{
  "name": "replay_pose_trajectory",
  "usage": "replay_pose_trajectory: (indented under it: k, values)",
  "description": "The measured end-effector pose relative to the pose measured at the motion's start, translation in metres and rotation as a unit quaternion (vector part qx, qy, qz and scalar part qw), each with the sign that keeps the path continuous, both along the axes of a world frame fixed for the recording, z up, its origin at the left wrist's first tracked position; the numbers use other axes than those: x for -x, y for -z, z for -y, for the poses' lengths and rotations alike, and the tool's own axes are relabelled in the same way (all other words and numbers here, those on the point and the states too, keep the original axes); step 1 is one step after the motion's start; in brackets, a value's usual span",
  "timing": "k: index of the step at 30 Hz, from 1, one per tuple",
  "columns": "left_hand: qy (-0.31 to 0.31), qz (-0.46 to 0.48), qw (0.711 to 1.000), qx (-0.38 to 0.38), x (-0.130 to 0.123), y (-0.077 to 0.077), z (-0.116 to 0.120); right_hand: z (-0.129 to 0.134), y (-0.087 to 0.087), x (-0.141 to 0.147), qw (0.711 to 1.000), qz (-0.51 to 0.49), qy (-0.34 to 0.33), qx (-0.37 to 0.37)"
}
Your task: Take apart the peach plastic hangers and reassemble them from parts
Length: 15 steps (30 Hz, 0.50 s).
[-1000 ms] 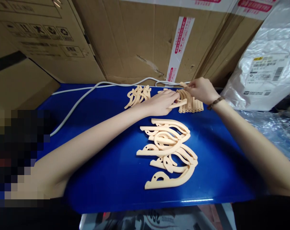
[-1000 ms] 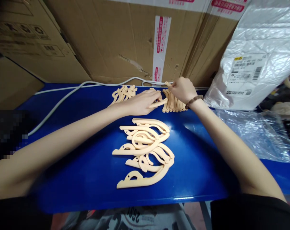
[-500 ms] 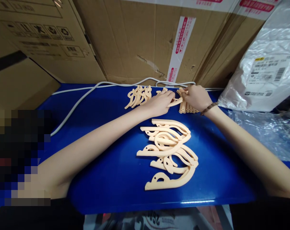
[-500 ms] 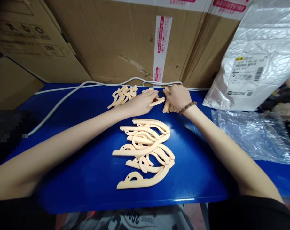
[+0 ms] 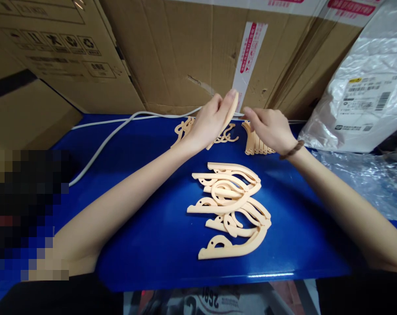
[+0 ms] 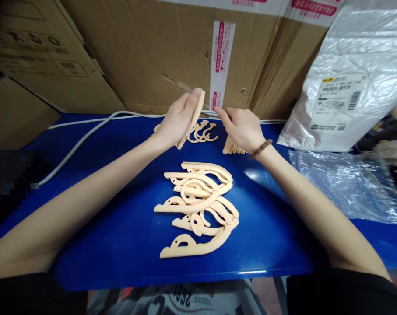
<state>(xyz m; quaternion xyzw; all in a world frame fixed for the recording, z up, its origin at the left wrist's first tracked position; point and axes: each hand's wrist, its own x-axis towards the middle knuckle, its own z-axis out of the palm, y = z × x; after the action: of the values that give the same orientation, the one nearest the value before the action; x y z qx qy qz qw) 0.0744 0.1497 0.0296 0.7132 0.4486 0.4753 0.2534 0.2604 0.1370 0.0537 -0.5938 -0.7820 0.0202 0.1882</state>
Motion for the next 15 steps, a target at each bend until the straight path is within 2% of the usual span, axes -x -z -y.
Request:
replay_pose_trajectory:
  k: [2,3,5,7,9,12,15]
  values:
    - [-0.014,0.041,0.999,0.018,-0.001,-0.005,-0.003,0.009,-0.009,0.008,0.979,-0.158,-0.119,0.047]
    - [-0.013,0.055,0.998,0.032,-0.001,-0.009,-0.002,0.014,-0.013,0.012,0.965,-0.207,-0.154,0.049]
    - [0.012,0.069,0.996,0.05,0.0,-0.02,0.002,0.02,-0.02,0.015,0.946,-0.271,-0.176,0.029]
    - [0.025,0.066,0.996,0.056,0.004,-0.034,0.009,0.022,-0.028,0.013,0.946,-0.281,-0.159,0.001]
    - [0.033,0.042,0.997,0.058,0.009,-0.048,0.016,0.022,-0.036,0.007,0.963,-0.233,-0.132,-0.035]
    - [0.059,-0.017,0.995,0.08,0.015,-0.059,0.024,0.022,-0.044,-0.001,0.988,-0.036,-0.082,-0.128]
    - [0.068,-0.049,0.993,0.085,0.013,-0.057,0.027,0.021,-0.043,-0.001,0.974,0.154,-0.031,-0.162]
